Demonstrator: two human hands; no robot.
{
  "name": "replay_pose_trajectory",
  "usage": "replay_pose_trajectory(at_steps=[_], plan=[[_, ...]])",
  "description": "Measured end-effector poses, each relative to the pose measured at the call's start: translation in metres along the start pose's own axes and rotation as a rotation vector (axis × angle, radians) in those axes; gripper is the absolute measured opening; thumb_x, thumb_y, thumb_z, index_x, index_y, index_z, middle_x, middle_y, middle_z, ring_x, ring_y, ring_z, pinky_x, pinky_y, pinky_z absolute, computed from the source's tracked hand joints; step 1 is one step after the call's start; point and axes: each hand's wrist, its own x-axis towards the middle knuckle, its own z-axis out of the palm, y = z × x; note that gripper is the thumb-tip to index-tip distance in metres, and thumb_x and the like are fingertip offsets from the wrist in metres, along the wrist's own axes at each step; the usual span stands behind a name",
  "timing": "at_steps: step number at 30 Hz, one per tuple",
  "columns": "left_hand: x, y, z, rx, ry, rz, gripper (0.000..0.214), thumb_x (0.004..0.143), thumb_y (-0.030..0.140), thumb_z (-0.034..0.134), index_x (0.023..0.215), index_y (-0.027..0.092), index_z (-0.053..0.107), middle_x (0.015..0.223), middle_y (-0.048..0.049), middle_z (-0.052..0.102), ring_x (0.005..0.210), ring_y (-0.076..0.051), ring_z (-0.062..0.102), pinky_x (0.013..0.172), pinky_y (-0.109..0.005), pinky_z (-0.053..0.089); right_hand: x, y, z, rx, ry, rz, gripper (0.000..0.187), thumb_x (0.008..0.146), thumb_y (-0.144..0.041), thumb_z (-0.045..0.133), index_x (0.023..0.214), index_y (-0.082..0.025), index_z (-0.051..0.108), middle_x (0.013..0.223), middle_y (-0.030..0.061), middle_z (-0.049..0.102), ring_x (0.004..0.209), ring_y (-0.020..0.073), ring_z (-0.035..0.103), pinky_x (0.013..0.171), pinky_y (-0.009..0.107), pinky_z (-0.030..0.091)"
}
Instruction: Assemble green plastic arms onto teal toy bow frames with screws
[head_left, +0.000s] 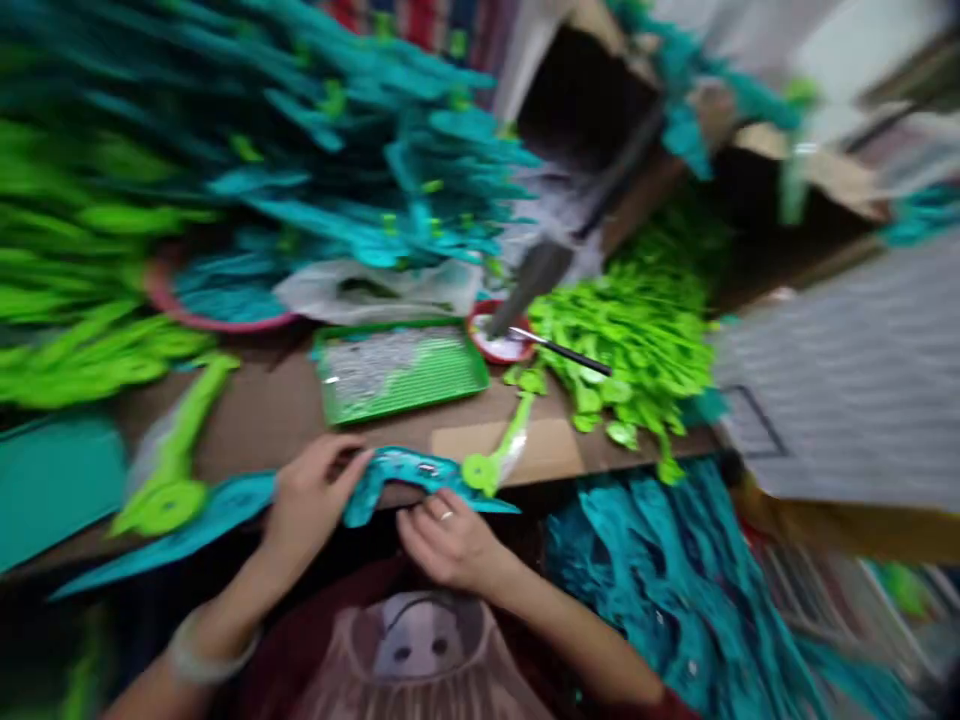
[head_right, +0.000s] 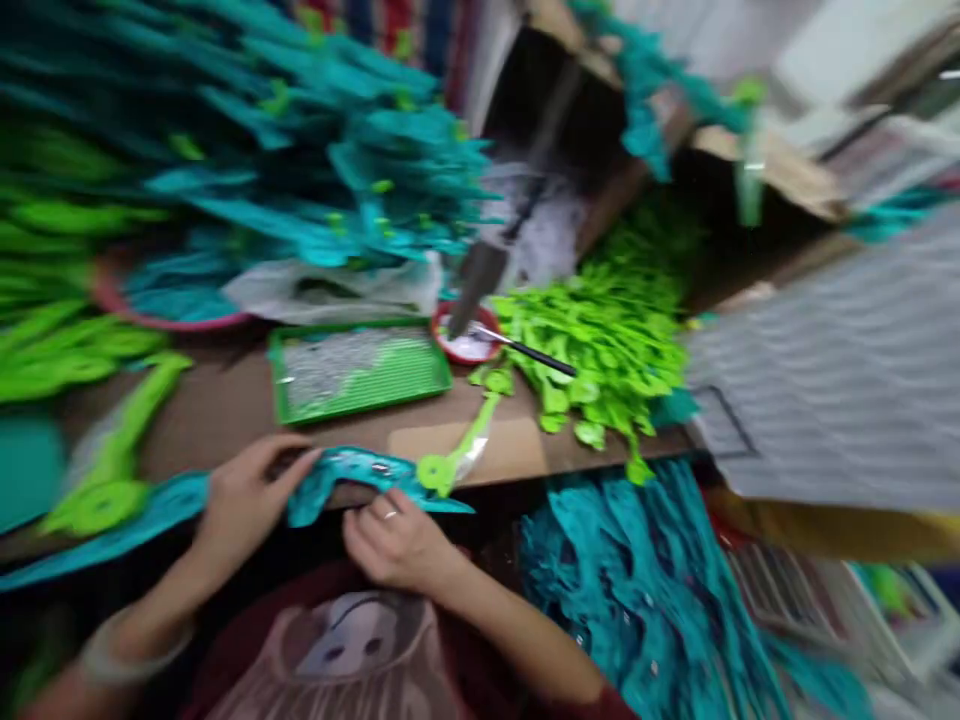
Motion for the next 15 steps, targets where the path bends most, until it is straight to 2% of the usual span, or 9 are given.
replay_pose_trajectory(at_steps=[1,3,9,12,15], plan=[[-0.009,-0.008,-0.012,0.018,0.018,-0.046,0.026,0.097,0.042,0.061,0.102,0.017,0.067,0.094,-0.0033,0.071,0.080,-0.016,0.068,0.074,-0.032,0.058,-0.002,0.002,0.005,0.016,0.026,0.001,0.023,0.097,-0.013,0.052,0.112,-0.007,0.069,0.089,0.0093,0.071,0.082,0.0197,0.063,0.081,0.038,0.053],[-0.016,-0.013,-0.022,-0.008,0.034,-0.088,0.021,0.097,0.039,0.060,0.099,0.019,0.067,0.091,-0.0025,0.073,0.078,-0.016,0.069,0.073,-0.030,0.057,-0.005,0.003,0.011,0.026,0.063,-0.013,0.028,0.096,-0.011,0.051,0.118,-0.003,0.066,0.090,0.0119,0.072,0.086,0.0224,0.063,0.088,0.042,0.052],[-0.008,-0.005,-0.024,-0.158,-0.030,-0.064,0.010,0.093,0.030,0.061,0.096,0.022,0.065,0.092,-0.0017,0.071,0.080,-0.017,0.068,0.074,-0.029,0.056,-0.011,-0.005,0.010,0.000,0.065,-0.016,0.027,0.094,-0.013,0.053,0.116,-0.004,0.066,0.087,0.0128,0.073,0.086,0.0232,0.067,0.086,0.043,0.055],[-0.009,-0.006,-0.026,-0.141,-0.035,-0.038,0.009,0.094,0.026,0.058,0.088,0.022,0.062,0.091,-0.0014,0.069,0.086,-0.018,0.067,0.079,-0.030,0.055,-0.008,0.000,0.006,-0.001,0.033,-0.094,0.022,0.094,-0.012,0.054,0.111,-0.005,0.068,0.085,0.0121,0.074,0.084,0.0231,0.068,0.086,0.043,0.058],[-0.011,-0.007,-0.025,-0.124,-0.024,-0.018,0.009,0.095,0.023,0.055,0.096,0.022,0.064,0.095,-0.0022,0.072,0.091,-0.019,0.069,0.085,-0.032,0.056,-0.006,0.008,-0.001,-0.002,0.010,-0.161,0.023,0.095,-0.012,0.053,0.109,-0.003,0.069,0.092,0.0152,0.075,0.089,0.0244,0.070,0.088,0.042,0.059]])
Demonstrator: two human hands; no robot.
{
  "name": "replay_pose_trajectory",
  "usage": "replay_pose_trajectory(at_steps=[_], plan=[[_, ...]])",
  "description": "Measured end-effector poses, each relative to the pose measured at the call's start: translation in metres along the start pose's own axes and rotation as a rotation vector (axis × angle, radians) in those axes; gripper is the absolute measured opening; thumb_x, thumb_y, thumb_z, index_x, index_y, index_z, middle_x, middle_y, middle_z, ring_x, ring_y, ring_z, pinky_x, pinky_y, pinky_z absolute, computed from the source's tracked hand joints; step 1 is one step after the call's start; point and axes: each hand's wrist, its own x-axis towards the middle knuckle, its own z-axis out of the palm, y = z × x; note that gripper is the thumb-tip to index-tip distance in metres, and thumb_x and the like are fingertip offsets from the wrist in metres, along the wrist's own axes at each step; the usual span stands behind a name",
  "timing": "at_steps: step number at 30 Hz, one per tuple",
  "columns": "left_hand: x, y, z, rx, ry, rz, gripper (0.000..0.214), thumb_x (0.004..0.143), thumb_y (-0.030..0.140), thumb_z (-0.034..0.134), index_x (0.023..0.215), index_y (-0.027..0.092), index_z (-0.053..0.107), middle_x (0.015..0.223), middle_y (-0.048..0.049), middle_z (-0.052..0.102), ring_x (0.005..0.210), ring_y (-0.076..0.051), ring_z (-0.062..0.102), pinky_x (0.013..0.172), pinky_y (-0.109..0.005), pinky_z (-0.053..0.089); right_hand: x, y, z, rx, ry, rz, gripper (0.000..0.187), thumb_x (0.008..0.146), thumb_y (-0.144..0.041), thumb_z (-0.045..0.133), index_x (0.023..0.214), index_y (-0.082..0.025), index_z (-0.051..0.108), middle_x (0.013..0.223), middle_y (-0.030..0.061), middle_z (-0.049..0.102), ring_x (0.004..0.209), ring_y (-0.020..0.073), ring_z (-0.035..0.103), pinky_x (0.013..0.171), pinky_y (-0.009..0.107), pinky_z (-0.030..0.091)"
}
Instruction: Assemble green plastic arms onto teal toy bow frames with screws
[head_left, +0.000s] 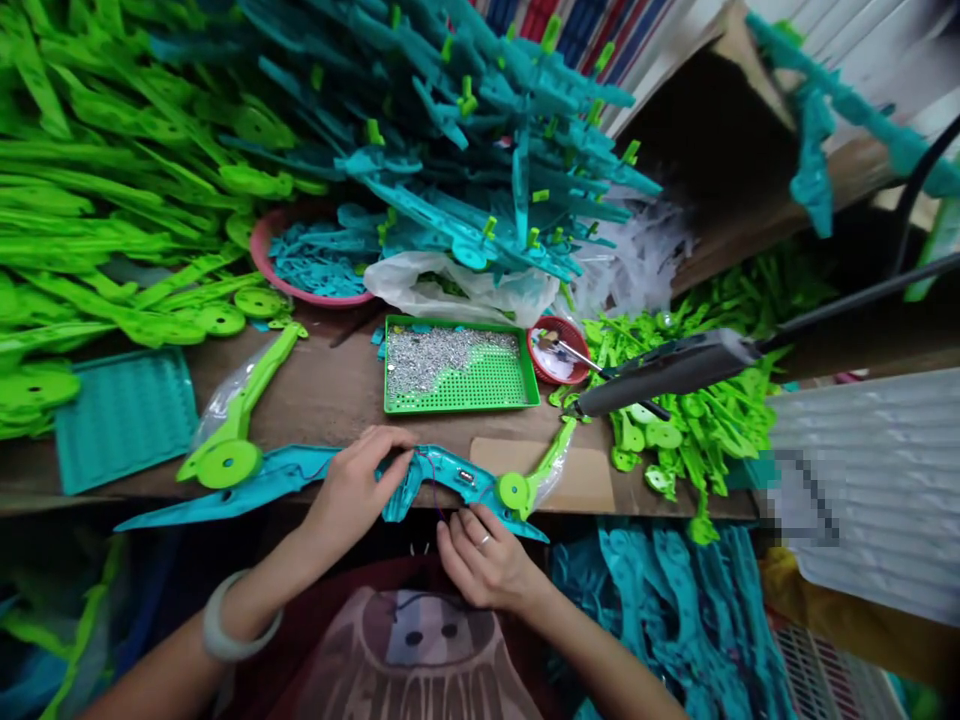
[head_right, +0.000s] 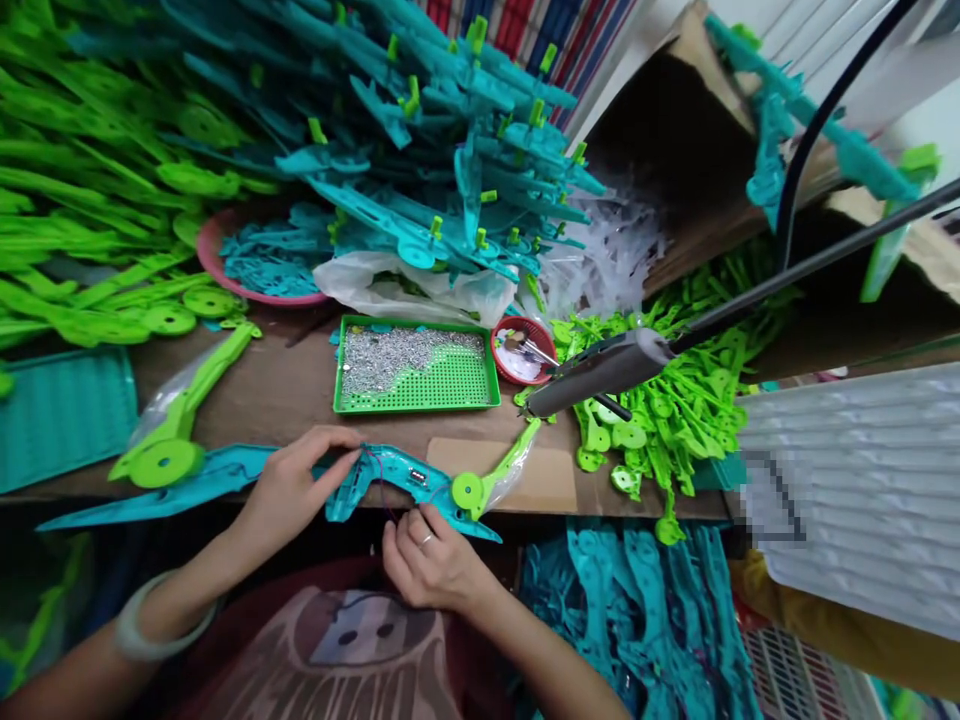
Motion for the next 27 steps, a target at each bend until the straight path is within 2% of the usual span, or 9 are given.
replay_pose_trajectory(at_steps=[4,7,10,13,15,19,23,25,27], plan=[[0.001,0.000,0.002,-0.009,-0.014,0.032,0.016,0.097,0.026,0.056,0.109,0.023,0.065,0.106,-0.0036,0.074,0.098,-0.020,0.070,0.089,-0.033,0.056,-0.002,0.005,-0.008,0.022,0.024,-0.036,0.023,0.093,-0.015,0.058,0.109,-0.004,0.070,0.098,0.0165,0.075,0.090,0.0241,0.070,0.090,0.042,0.061],[0.001,0.000,0.001,-0.033,-0.035,0.029,0.014,0.096,0.031,0.061,0.107,0.023,0.065,0.098,-0.0018,0.073,0.083,-0.017,0.070,0.078,-0.029,0.057,0.000,0.009,-0.012,0.064,0.174,-0.033,0.024,0.090,-0.019,0.061,0.107,-0.004,0.069,0.093,0.0161,0.075,0.083,0.0240,0.071,0.079,0.039,0.062],[0.001,0.001,-0.001,-0.025,-0.054,0.057,0.013,0.095,0.034,0.063,0.099,0.022,0.065,0.086,0.0005,0.070,0.072,-0.015,0.067,0.070,-0.027,0.056,0.014,0.020,-0.019,0.269,0.215,0.250,0.029,0.098,-0.021,0.050,0.120,-0.005,0.060,0.087,0.0140,0.075,0.075,0.0208,0.071,0.063,0.031,0.058],[-0.001,0.000,0.001,0.001,-0.038,0.075,0.012,0.099,0.030,0.058,0.104,0.023,0.065,0.096,-0.0016,0.073,0.087,-0.017,0.070,0.080,-0.029,0.056,0.034,0.037,-0.029,0.548,-0.043,0.521,0.023,0.102,-0.018,0.043,0.119,-0.014,0.058,0.086,0.0063,0.074,0.073,0.0153,0.070,0.063,0.025,0.054],[-0.003,0.000,0.003,-0.009,-0.029,0.046,0.017,0.100,0.027,0.054,0.112,0.024,0.064,0.106,-0.0027,0.074,0.098,-0.018,0.071,0.088,-0.031,0.056,0.048,0.045,-0.037,0.575,-0.172,0.450,0.019,0.101,-0.017,0.044,0.111,-0.017,0.061,0.083,0.0033,0.073,0.071,0.0146,0.069,0.062,0.025,0.052],[-0.002,-0.001,0.003,-0.048,-0.059,-0.034,0.021,0.100,0.027,0.051,0.115,0.027,0.065,0.112,-0.0020,0.073,0.104,-0.019,0.069,0.092,-0.033,0.055,0.063,0.037,-0.052,0.386,-0.271,0.006,0.019,0.095,-0.017,0.052,0.109,-0.013,0.064,0.064,-0.0004,0.064,0.056,0.0154,0.058,0.049,0.031,0.042],[0.002,-0.001,0.001,-0.112,-0.077,-0.075,0.022,0.098,0.024,0.050,0.114,0.025,0.065,0.114,-0.0051,0.074,0.106,-0.020,0.070,0.092,-0.036,0.057,0.065,0.032,-0.058,0.266,-0.022,-0.383,0.021,0.093,-0.018,0.058,0.109,-0.007,0.068,0.062,-0.0005,0.058,0.055,0.0133,0.053,0.045,0.030,0.037],[0.003,0.000,0.002,-0.168,-0.095,-0.081,0.024,0.097,0.023,0.048,0.115,0.023,0.064,0.114,-0.0073,0.074,0.106,-0.021,0.071,0.092,-0.037,0.058,0.065,0.049,-0.051,0.236,0.112,-0.288,0.021,0.093,-0.018,0.058,0.110,-0.009,0.067,0.065,0.0014,0.060,0.060,0.0144,0.054,0.048,0.030,0.040],[0.003,0.000,0.004,-0.218,-0.114,-0.090,0.024,0.097,0.024,0.049,0.117,0.022,0.062,0.114,-0.0082,0.074,0.106,-0.021,0.071,0.093,-0.039,0.058,0.066,0.074,-0.039,0.191,0.112,-0.042,0.023,0.096,-0.017,0.054,0.116,-0.011,0.063,0.076,0.0056,0.066,0.069,0.0170,0.058,0.056,0.031,0.045]])
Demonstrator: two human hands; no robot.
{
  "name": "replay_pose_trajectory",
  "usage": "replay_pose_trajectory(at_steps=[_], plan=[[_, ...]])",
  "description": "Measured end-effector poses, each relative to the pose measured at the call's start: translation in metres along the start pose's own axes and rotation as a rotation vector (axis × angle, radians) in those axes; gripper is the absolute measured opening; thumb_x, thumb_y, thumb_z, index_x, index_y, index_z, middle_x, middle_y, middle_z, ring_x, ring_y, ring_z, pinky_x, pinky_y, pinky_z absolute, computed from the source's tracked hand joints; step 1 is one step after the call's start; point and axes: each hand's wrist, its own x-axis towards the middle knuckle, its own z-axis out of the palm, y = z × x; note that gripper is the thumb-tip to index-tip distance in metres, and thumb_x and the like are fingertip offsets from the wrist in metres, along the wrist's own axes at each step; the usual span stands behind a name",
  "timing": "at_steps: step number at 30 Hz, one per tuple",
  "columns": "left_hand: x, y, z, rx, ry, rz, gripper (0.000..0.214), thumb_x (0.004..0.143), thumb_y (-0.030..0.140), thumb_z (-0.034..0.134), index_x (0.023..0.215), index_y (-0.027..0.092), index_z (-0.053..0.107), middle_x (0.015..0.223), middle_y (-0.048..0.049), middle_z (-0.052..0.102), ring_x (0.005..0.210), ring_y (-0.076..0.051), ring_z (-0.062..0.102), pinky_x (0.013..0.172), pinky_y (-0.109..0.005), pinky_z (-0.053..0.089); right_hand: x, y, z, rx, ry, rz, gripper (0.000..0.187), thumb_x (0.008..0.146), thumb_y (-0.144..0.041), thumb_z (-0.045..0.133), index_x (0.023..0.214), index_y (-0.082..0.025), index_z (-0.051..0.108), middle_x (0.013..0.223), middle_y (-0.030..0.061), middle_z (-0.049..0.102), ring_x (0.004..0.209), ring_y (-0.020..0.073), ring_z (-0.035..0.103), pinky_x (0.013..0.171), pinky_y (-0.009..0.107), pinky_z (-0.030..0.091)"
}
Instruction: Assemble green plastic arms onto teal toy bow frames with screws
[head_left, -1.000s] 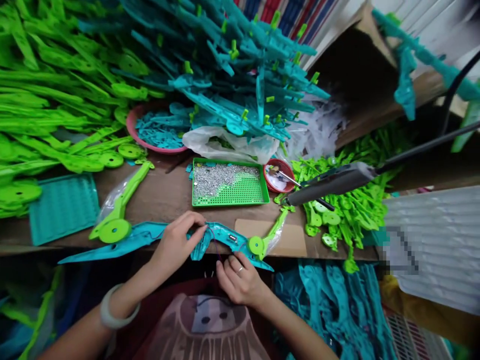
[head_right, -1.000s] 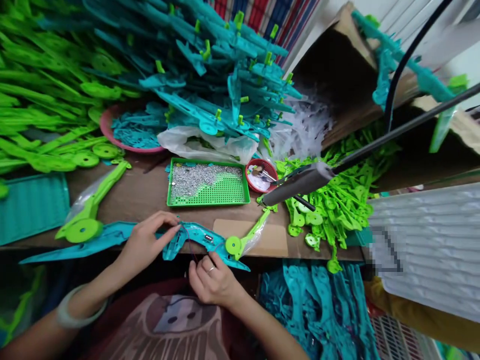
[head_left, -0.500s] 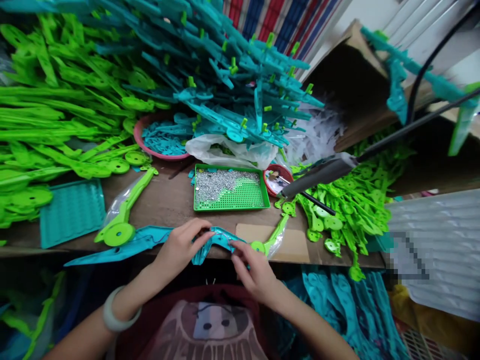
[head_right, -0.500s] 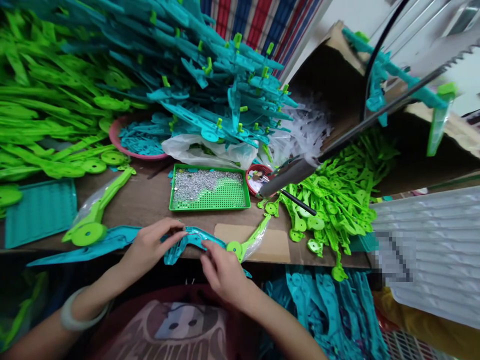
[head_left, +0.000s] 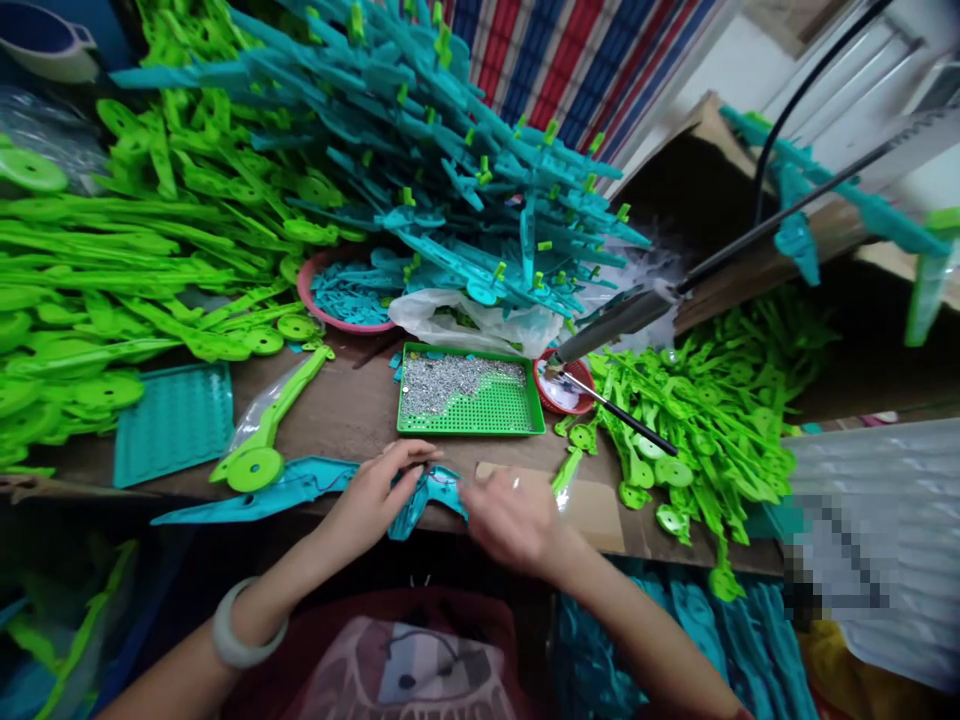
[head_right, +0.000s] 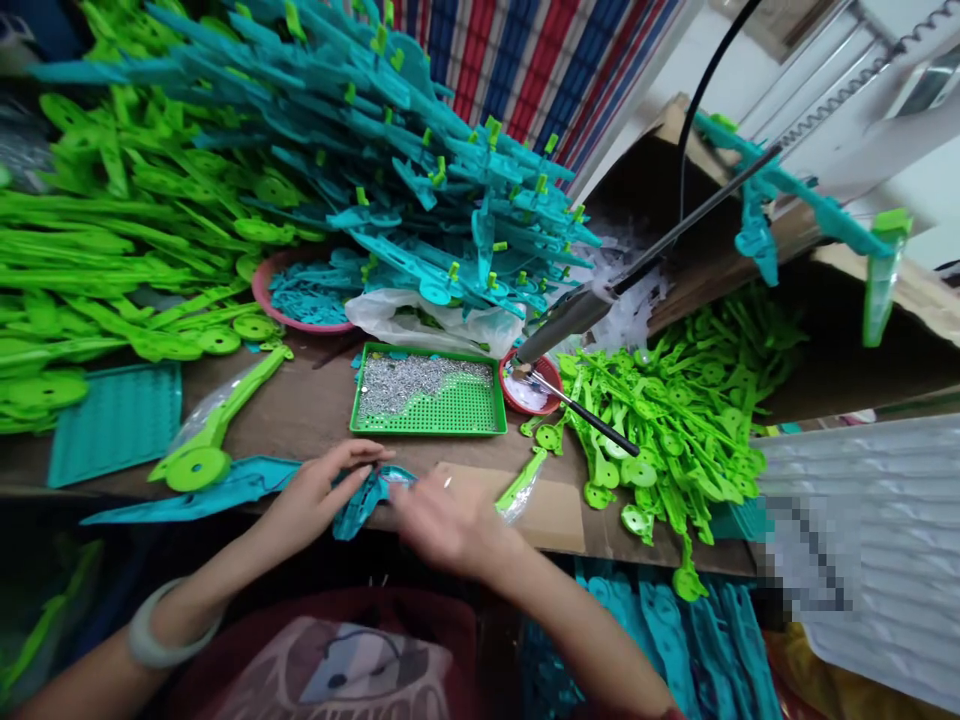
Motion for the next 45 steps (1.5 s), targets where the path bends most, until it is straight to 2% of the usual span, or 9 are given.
replay_pose_trajectory(at_steps=[3,6,11,17,23,28,37,42,45], plan=[[0.000,-0.002,0.003,0.004,0.010,-0.006,0.023,0.096,0.025,0.050,0.116,0.023,0.061,0.114,-0.0076,0.074,0.104,-0.021,0.072,0.092,-0.039,0.059,-0.002,0.034,0.015,0.002,-0.146,0.107,0.023,0.100,-0.017,0.048,0.119,-0.014,0.060,0.101,0.0113,0.069,0.085,0.0185,0.061,0.068,0.031,0.049],[0.000,-0.004,0.004,0.015,0.020,-0.013,0.021,0.095,0.025,0.050,0.114,0.023,0.060,0.107,-0.0058,0.074,0.099,-0.020,0.072,0.087,-0.036,0.059,-0.004,0.040,0.027,-0.001,-0.223,-0.071,0.017,0.101,-0.015,0.048,0.111,-0.014,0.062,0.098,0.0093,0.070,0.081,0.0171,0.058,0.065,0.029,0.048],[0.005,0.001,0.002,-0.022,-0.097,-0.055,0.026,0.094,0.023,0.049,0.119,0.025,0.057,0.104,-0.0049,0.077,0.099,-0.020,0.073,0.089,-0.036,0.058,-0.014,0.020,0.032,0.016,-0.220,-0.283,0.016,0.098,-0.014,0.052,0.110,-0.012,0.063,0.095,0.0090,0.070,0.081,0.0176,0.059,0.061,0.030,0.045],[0.012,0.005,0.003,-0.025,-0.145,-0.065,0.030,0.093,0.023,0.050,0.122,0.026,0.057,0.103,-0.0046,0.078,0.098,-0.021,0.074,0.088,-0.036,0.058,-0.021,0.023,0.043,0.224,-0.073,0.182,0.022,0.098,-0.015,0.048,0.118,-0.014,0.058,0.090,0.0064,0.067,0.074,0.0147,0.061,0.062,0.026,0.048],[0.012,-0.001,0.012,0.042,-0.034,-0.049,0.022,0.092,0.017,0.050,0.112,0.025,0.057,0.098,-0.0035,0.075,0.088,-0.019,0.074,0.078,-0.032,0.060,-0.011,0.029,0.050,0.309,-0.151,0.133,0.013,0.103,-0.023,0.048,0.105,-0.016,0.059,0.102,0.0089,0.067,0.084,0.0146,0.063,0.070,0.025,0.052],[-0.005,0.000,0.013,0.396,0.176,0.186,0.017,0.099,0.016,0.047,0.111,0.020,0.058,0.110,-0.0095,0.069,0.106,-0.024,0.067,0.091,-0.041,0.058,-0.008,0.024,0.059,0.299,-0.168,0.289,0.015,0.103,-0.021,0.045,0.102,-0.014,0.058,0.097,0.0098,0.063,0.081,0.0169,0.058,0.069,0.028,0.050],[-0.037,-0.012,0.002,0.589,0.040,0.340,0.017,0.099,0.024,0.056,0.112,0.018,0.063,0.124,-0.0114,0.066,0.122,-0.029,0.057,0.100,-0.047,0.050,-0.001,0.019,0.063,0.365,-0.344,0.409,0.017,0.104,-0.021,0.042,0.100,-0.016,0.058,0.097,0.0091,0.059,0.086,0.0191,0.054,0.074,0.031,0.048],[-0.037,-0.013,0.005,0.614,0.043,0.361,0.018,0.099,0.024,0.055,0.112,0.016,0.065,0.124,-0.0127,0.066,0.123,-0.030,0.056,0.100,-0.048,0.048,0.002,0.011,0.062,0.578,-0.264,0.613,0.009,0.101,-0.018,0.049,0.094,-0.019,0.055,0.095,0.0060,0.059,0.092,0.0184,0.054,0.083,0.031,0.048],[-0.036,-0.013,0.006,0.612,0.056,0.367,0.017,0.099,0.024,0.056,0.110,0.016,0.066,0.122,-0.0126,0.067,0.121,-0.030,0.058,0.099,-0.048,0.047,0.000,0.010,0.063,0.532,-0.227,0.566,0.009,0.101,-0.018,0.049,0.096,-0.019,0.057,0.097,0.0073,0.060,0.092,0.0195,0.053,0.082,0.032,0.047]])
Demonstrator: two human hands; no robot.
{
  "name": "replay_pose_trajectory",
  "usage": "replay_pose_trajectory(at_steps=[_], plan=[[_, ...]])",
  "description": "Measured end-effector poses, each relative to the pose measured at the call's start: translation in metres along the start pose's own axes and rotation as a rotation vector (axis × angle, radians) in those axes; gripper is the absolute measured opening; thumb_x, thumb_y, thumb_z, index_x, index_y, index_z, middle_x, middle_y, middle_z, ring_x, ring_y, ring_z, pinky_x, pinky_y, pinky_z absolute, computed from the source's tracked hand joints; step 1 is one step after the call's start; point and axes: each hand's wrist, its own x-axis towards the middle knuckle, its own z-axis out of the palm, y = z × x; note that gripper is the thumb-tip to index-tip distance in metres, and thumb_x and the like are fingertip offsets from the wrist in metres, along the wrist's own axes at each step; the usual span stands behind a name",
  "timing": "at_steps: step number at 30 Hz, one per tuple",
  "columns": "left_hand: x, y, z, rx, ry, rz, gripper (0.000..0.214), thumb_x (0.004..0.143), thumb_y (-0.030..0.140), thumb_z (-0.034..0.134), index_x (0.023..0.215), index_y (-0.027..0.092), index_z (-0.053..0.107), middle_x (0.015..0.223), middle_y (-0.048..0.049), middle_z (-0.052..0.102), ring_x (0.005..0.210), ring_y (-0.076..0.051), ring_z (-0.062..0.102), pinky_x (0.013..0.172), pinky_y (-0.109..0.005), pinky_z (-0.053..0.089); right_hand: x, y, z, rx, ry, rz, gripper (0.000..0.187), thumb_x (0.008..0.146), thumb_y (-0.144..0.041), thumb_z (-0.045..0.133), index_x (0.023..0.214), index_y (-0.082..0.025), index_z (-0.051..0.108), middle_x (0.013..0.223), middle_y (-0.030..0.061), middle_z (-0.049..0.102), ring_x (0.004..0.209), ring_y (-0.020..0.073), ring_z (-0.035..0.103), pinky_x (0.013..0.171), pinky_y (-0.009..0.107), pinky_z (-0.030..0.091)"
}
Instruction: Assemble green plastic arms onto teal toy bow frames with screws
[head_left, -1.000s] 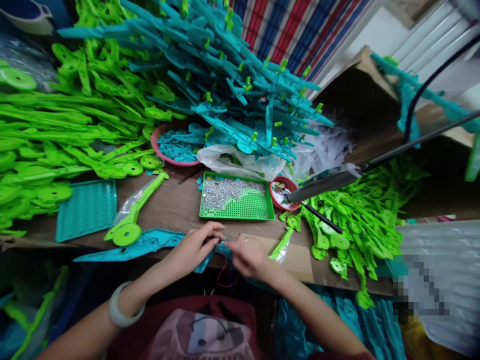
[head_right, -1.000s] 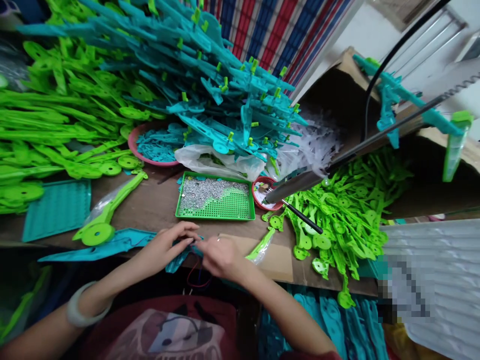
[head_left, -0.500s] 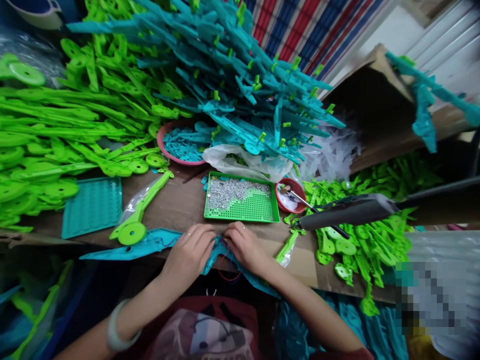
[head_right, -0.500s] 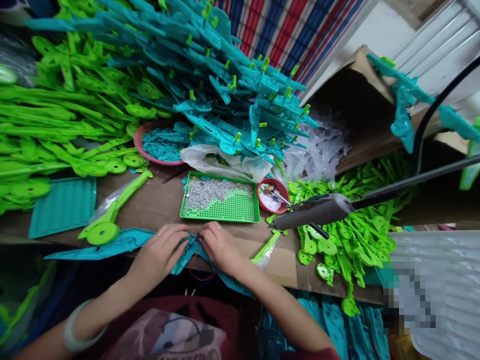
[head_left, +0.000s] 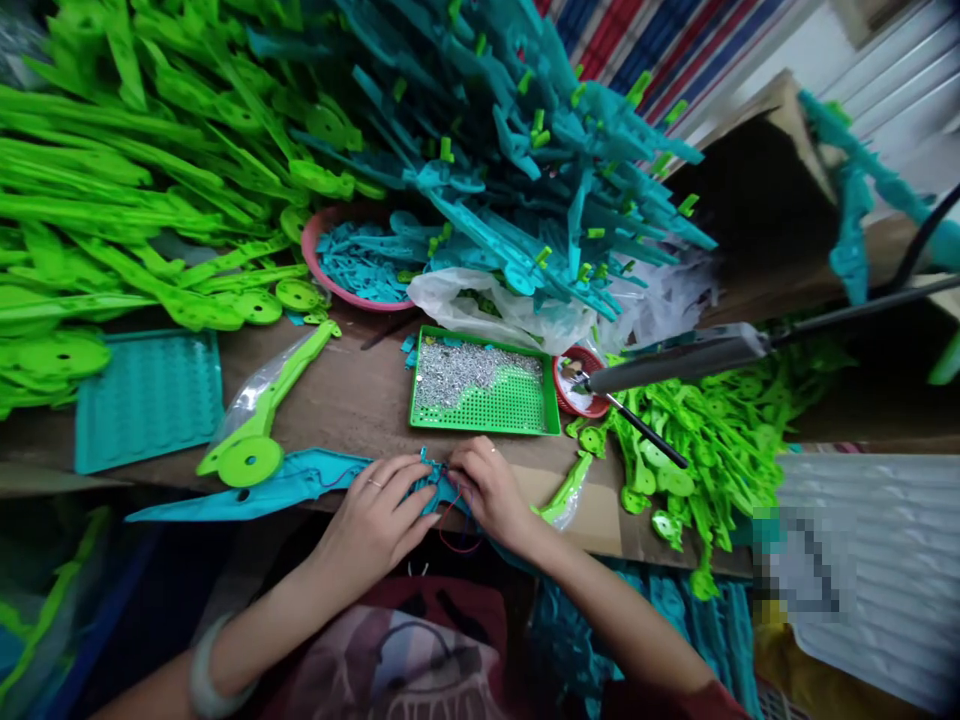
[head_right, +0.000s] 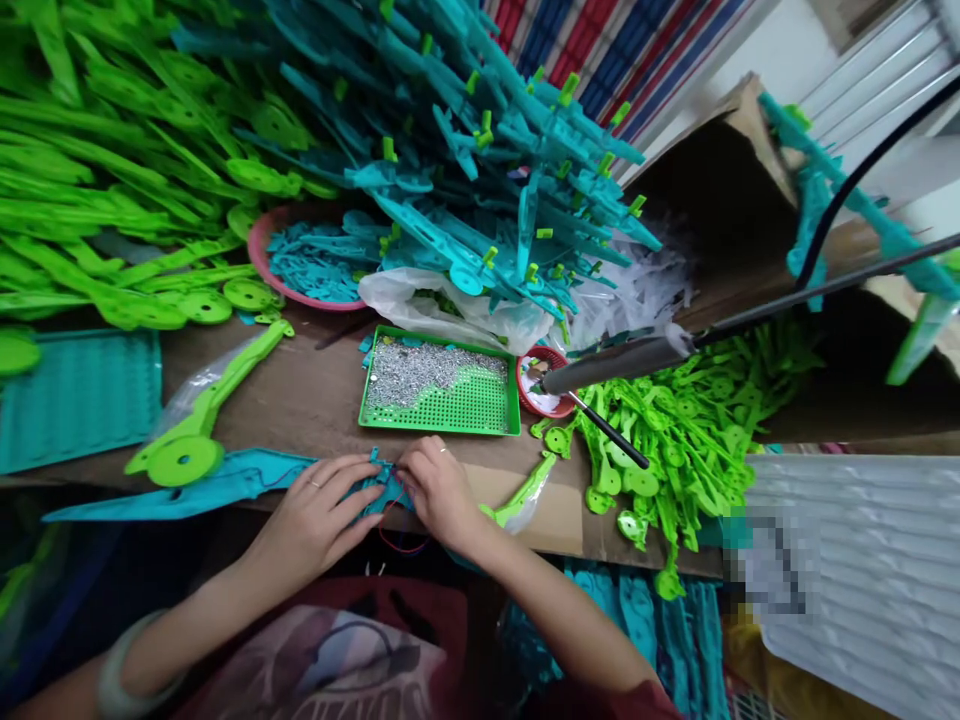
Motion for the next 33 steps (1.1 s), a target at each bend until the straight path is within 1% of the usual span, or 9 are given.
replay_pose_trajectory(at_steps=[4,8,14,17,21,23,28,31,33], plan=[[0.000,-0.001,0.002,0.007,0.010,0.007,0.015,0.098,0.024,0.058,0.107,0.015,0.066,0.121,-0.0126,0.068,0.118,-0.030,0.059,0.098,-0.049,0.046,-0.002,-0.001,0.001,-0.192,-0.039,-0.057,0.014,0.102,-0.017,0.045,0.098,-0.016,0.058,0.094,0.0101,0.060,0.089,0.0218,0.050,0.076,0.033,0.046],[-0.001,-0.001,0.003,0.030,0.017,0.033,0.015,0.098,0.022,0.057,0.107,0.014,0.066,0.120,-0.0121,0.069,0.118,-0.031,0.059,0.099,-0.049,0.045,-0.002,-0.008,0.003,-0.364,-0.129,-0.033,0.014,0.099,-0.010,0.045,0.095,-0.015,0.057,0.096,0.0124,0.058,0.089,0.0234,0.048,0.076,0.034,0.045],[-0.001,0.000,0.005,0.041,0.023,0.052,0.017,0.098,0.023,0.059,0.110,0.013,0.066,0.120,-0.0115,0.070,0.119,-0.031,0.059,0.100,-0.049,0.044,0.003,-0.008,-0.002,-0.293,-0.148,0.097,0.011,0.098,-0.010,0.047,0.093,-0.017,0.054,0.096,0.0088,0.056,0.089,0.0213,0.050,0.079,0.033,0.046],[-0.002,0.001,0.006,0.040,0.023,0.045,0.017,0.098,0.024,0.058,0.111,0.014,0.066,0.120,-0.0107,0.071,0.120,-0.030,0.059,0.100,-0.048,0.044,0.002,-0.008,-0.003,-0.277,-0.177,0.080,0.010,0.098,-0.011,0.047,0.095,-0.016,0.055,0.096,0.0085,0.057,0.088,0.0207,0.051,0.078,0.032,0.047],[-0.001,0.003,0.006,0.056,0.025,0.027,0.017,0.099,0.022,0.056,0.109,0.016,0.067,0.119,-0.0094,0.072,0.121,-0.030,0.059,0.100,-0.048,0.044,0.002,-0.012,0.000,-0.426,-0.203,-0.004,0.018,0.096,-0.004,0.043,0.095,-0.016,0.057,0.097,0.0111,0.058,0.088,0.0225,0.050,0.076,0.034,0.047],[0.000,0.004,0.006,0.061,0.018,0.022,0.017,0.099,0.022,0.056,0.108,0.016,0.068,0.119,-0.0090,0.072,0.120,-0.029,0.060,0.100,-0.048,0.045,0.004,-0.010,0.000,-0.413,-0.200,-0.014,0.019,0.097,-0.005,0.043,0.094,-0.015,0.058,0.096,0.0110,0.058,0.087,0.0221,0.051,0.074,0.033,0.047],[0.002,0.004,0.005,0.047,0.000,0.004,0.017,0.098,0.023,0.058,0.109,0.016,0.068,0.119,-0.0086,0.072,0.119,-0.030,0.060,0.099,-0.048,0.046,0.000,0.000,-0.016,-0.115,-0.125,-0.002,0.008,0.098,-0.016,0.055,0.097,-0.017,0.062,0.102,0.0082,0.060,0.095,0.0197,0.057,0.083,0.033,0.051],[0.003,0.004,0.003,0.046,-0.001,0.015,0.018,0.098,0.022,0.057,0.111,0.015,0.067,0.120,-0.0089,0.072,0.117,-0.030,0.060,0.098,-0.048,0.046,-0.014,-0.010,-0.027,-0.108,0.061,0.021,0.012,0.099,-0.017,0.052,0.105,-0.018,0.062,0.103,0.0087,0.064,0.097,0.0204,0.058,0.088,0.037,0.051],[0.003,0.004,0.002,0.040,-0.013,0.032,0.019,0.098,0.023,0.057,0.112,0.014,0.067,0.119,-0.0094,0.072,0.117,-0.030,0.060,0.098,-0.048,0.046,-0.023,-0.024,-0.028,-0.161,0.180,0.053,0.016,0.101,-0.020,0.050,0.112,-0.017,0.061,0.101,0.0095,0.066,0.095,0.0213,0.059,0.090,0.040,0.051]])
